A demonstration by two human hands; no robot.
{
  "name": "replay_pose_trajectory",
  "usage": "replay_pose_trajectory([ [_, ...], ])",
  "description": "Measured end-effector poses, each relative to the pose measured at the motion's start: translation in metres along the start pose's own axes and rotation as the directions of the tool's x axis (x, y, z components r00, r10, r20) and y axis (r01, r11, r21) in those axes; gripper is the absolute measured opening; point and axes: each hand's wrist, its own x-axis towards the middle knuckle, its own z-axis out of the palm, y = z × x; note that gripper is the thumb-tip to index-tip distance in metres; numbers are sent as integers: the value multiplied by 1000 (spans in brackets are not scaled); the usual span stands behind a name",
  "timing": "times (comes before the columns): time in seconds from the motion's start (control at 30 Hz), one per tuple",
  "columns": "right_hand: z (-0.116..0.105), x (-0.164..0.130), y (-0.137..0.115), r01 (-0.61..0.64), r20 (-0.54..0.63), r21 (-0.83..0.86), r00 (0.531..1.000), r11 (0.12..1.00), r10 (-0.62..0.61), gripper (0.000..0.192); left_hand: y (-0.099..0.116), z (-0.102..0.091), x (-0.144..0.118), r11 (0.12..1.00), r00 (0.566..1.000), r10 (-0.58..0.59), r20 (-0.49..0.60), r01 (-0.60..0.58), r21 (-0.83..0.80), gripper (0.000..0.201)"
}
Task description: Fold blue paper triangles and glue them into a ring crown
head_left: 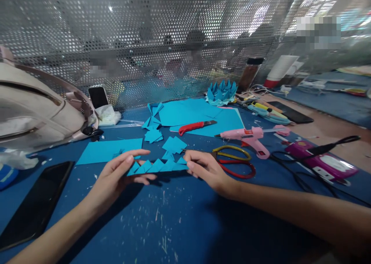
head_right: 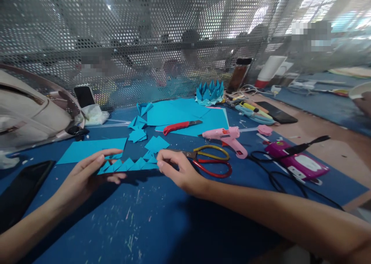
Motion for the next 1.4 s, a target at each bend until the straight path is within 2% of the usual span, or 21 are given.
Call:
replay_pose_trajectory([
  [0.1, 1, 0, 1, -32, 8, 21, 999, 999, 32, 29, 3, 2, -3, 975, 979, -27, 201, -19, 221, 30],
  [0.2, 2, 0, -2, -18, 44, -48, 999, 999, 21, 26, 5, -3, -3, 921, 933, -165, 320, 30, 388, 28],
  [0.27, 4, 0, -4, -15, 79, -116, 997, 993, 25, 24, 5, -8, -1, 887, 918, -231, 323, 63, 457, 29],
  [0.47, 8, 2, -3, -65, 181, -213, 978, 975, 105, 22, 6, -9, -2, 795, 933, -280, 225, 95, 599, 30],
  [0.63, 8, 4, 2, -137, 160, -173, 973, 975, 165, 31, 6, -6, -3, 822, 940, -256, 226, 89, 562, 28],
  [0.77, 7, 6, 1, -162, 121, -177, 975, 971, 185, 34, 7, -14, -1, 842, 933, -258, 252, 89, 532, 26],
  [1.03, 7, 6, 3, -194, 84, -153, 975, 969, 208, 33, 23, -36, 7, 818, 866, -381, 323, 153, 554, 29],
  [1.13, 7, 6, 5, -177, 88, -154, 978, 972, 192, 33, 29, -38, 3, 799, 799, -472, 374, 208, 565, 24],
  [1.2, 7, 5, 5, -114, 115, -183, 984, 976, 136, 33, 33, -37, -2, 775, 747, -524, 408, 220, 593, 19],
  [1.3, 8, 3, 3, 9, 163, -252, 986, 968, 34, 28, 37, -37, -7, 715, 696, -582, 420, 193, 672, 13],
  [1.37, 9, 2, 1, 66, 176, -288, 984, 956, -15, 26, 38, -39, -9, 635, 697, -599, 394, 114, 764, 14],
  [1.4, 9, 1, 1, 87, 179, -299, 983, 950, -34, 26, 38, -40, -10, 583, 728, -574, 374, 43, 811, 15],
])
